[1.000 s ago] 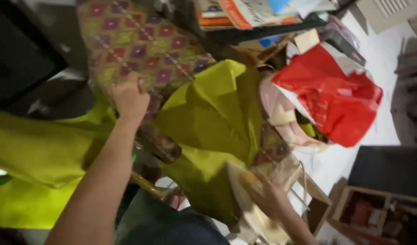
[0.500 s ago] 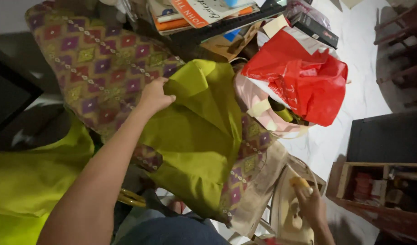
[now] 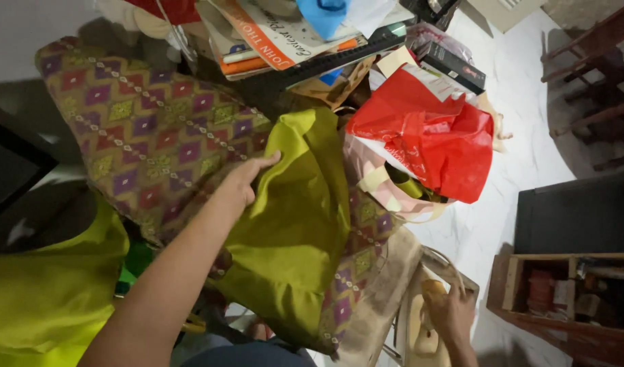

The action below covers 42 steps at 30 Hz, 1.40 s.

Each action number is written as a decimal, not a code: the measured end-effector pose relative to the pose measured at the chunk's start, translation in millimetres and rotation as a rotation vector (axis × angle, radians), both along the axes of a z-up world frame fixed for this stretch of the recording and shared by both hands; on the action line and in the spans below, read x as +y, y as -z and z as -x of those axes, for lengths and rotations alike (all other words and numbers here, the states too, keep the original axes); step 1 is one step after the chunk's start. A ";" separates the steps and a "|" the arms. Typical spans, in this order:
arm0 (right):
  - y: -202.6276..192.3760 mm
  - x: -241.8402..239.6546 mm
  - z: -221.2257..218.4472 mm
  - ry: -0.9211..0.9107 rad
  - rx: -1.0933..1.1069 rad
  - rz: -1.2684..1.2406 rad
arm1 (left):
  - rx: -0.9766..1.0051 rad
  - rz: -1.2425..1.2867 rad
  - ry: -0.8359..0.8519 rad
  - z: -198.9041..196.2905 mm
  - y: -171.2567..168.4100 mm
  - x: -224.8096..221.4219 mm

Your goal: Ironing a green garment on an ironing board

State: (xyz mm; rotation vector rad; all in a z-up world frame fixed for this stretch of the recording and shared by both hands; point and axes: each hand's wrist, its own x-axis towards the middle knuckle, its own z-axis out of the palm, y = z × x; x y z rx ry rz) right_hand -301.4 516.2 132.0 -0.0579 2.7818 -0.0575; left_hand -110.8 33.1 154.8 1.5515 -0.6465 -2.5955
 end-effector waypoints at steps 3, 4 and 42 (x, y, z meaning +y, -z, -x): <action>-56.1 -93.2 -44.4 0.012 0.163 0.177 | -0.046 -0.112 0.055 -3.8 -24.8 23.6; -3.4 -91.8 -28.8 -0.138 0.098 0.625 | 0.041 -0.135 0.066 -2.9 -12.9 27.3; 25.1 -118.9 -105.3 0.320 -0.460 1.316 | -0.356 0.853 0.468 30.6 65.6 100.2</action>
